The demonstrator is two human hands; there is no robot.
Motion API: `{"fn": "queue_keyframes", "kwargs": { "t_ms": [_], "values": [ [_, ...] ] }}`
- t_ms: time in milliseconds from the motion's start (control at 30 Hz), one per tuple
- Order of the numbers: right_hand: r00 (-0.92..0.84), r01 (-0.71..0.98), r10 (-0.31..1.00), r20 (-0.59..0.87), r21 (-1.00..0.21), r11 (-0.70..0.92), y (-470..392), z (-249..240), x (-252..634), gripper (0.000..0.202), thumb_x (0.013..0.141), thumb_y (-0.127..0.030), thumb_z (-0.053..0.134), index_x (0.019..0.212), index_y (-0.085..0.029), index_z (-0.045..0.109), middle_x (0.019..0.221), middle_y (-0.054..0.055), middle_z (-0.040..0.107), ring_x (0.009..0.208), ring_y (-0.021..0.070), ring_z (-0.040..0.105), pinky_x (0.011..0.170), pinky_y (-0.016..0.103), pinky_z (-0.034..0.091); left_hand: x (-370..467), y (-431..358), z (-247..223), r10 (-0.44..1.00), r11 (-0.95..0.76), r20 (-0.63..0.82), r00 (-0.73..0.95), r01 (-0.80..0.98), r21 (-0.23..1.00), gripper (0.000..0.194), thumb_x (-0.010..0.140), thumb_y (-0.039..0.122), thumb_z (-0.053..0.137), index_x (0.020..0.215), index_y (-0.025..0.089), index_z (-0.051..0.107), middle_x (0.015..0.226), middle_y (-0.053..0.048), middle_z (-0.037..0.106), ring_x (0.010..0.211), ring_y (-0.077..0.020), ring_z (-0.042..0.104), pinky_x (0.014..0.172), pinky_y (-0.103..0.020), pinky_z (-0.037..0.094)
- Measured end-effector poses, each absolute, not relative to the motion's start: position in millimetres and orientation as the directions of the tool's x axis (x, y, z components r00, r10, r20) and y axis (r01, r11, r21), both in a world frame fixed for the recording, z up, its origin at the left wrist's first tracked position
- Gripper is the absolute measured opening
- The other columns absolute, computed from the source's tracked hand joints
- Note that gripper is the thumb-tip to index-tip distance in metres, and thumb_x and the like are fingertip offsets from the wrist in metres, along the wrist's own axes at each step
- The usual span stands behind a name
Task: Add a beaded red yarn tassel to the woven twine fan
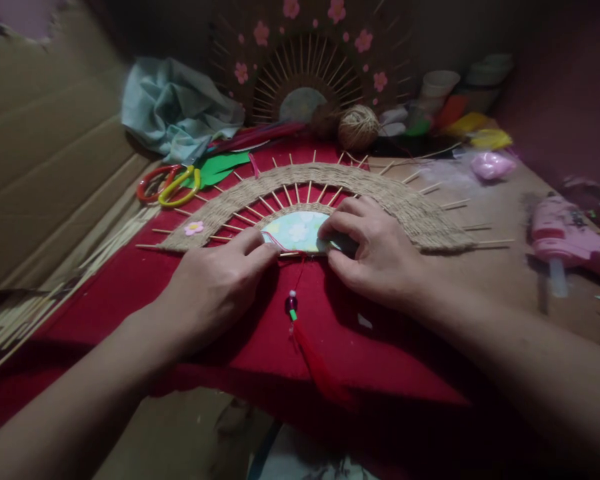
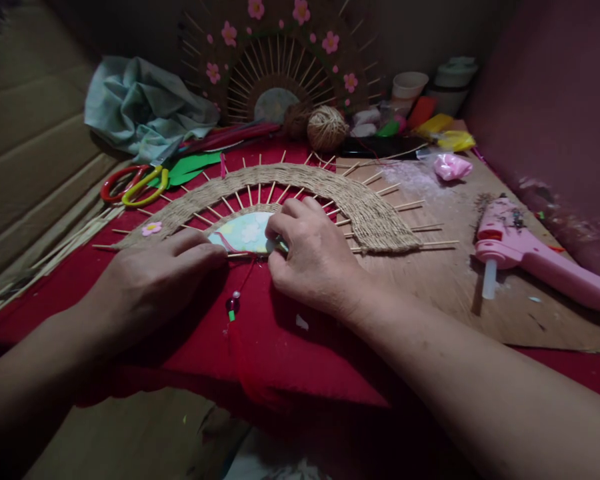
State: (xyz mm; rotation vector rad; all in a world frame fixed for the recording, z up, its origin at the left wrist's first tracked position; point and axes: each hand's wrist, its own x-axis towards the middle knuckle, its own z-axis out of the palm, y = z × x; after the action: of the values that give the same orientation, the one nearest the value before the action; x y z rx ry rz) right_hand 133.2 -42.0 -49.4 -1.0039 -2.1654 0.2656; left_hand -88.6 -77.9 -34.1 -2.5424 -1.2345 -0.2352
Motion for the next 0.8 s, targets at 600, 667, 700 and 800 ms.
{"fn": "queue_keyframes", "kwargs": {
  "t_ms": [600, 667, 700, 800],
  "values": [
    [-0.435, 0.581, 0.733, 0.522, -0.459, 0.672, -41.5, -49.9, 132.9, 0.018, 0.069, -0.005, 0.054, 0.078, -0.014, 0.065, 0.083, 0.008, 0.057, 0.085, 0.0217, 0.049, 0.075, 0.034, 0.041, -89.4, -76.5, -40.7, 0.735, -0.611, 0.303, 0.607, 0.786, -0.092, 0.028, 0.093, 0.015, 0.039, 0.11, 0.018, 0.061, 0.106, -0.008, 0.065, 0.077, -0.0161, 0.062, 0.057, -0.025, 0.044],
    [-0.438, 0.582, 0.733, 0.521, -0.456, 0.673, -41.8, -49.6, 132.8, 0.018, 0.069, -0.005, 0.054, 0.078, -0.014, 0.066, 0.083, 0.008, 0.057, 0.085, 0.0218, 0.05, 0.075, 0.034, 0.041, -89.6, -76.1, -40.8, 0.736, -0.613, 0.304, 0.605, 0.786, -0.081, 0.029, 0.093, 0.015, 0.039, 0.112, 0.018, 0.061, 0.109, -0.008, 0.065, 0.081, -0.0172, 0.063, 0.059, -0.026, 0.046],
    [-0.438, 0.584, 0.733, 0.521, -0.455, 0.672, -41.9, -49.4, 132.8, 0.018, 0.069, -0.005, 0.054, 0.078, -0.014, 0.066, 0.083, 0.008, 0.057, 0.085, 0.0218, 0.05, 0.075, 0.034, 0.041, -89.8, -76.2, -40.6, 0.735, -0.614, 0.304, 0.606, 0.785, -0.08, 0.029, 0.093, 0.015, 0.038, 0.111, 0.018, 0.061, 0.11, -0.008, 0.065, 0.082, -0.0175, 0.063, 0.059, -0.026, 0.046],
    [-0.436, 0.586, 0.734, 0.521, -0.455, 0.671, -42.2, -49.0, 132.6, 0.018, 0.069, -0.005, 0.054, 0.078, -0.013, 0.066, 0.083, 0.008, 0.058, 0.085, 0.0218, 0.05, 0.075, 0.034, 0.041, -90.4, -76.5, -39.6, 0.741, -0.611, 0.29, 0.605, 0.787, -0.083, 0.028, 0.094, 0.016, 0.037, 0.106, 0.017, 0.062, 0.109, -0.009, 0.064, 0.078, -0.0162, 0.062, 0.056, -0.025, 0.044]
  ]
}}
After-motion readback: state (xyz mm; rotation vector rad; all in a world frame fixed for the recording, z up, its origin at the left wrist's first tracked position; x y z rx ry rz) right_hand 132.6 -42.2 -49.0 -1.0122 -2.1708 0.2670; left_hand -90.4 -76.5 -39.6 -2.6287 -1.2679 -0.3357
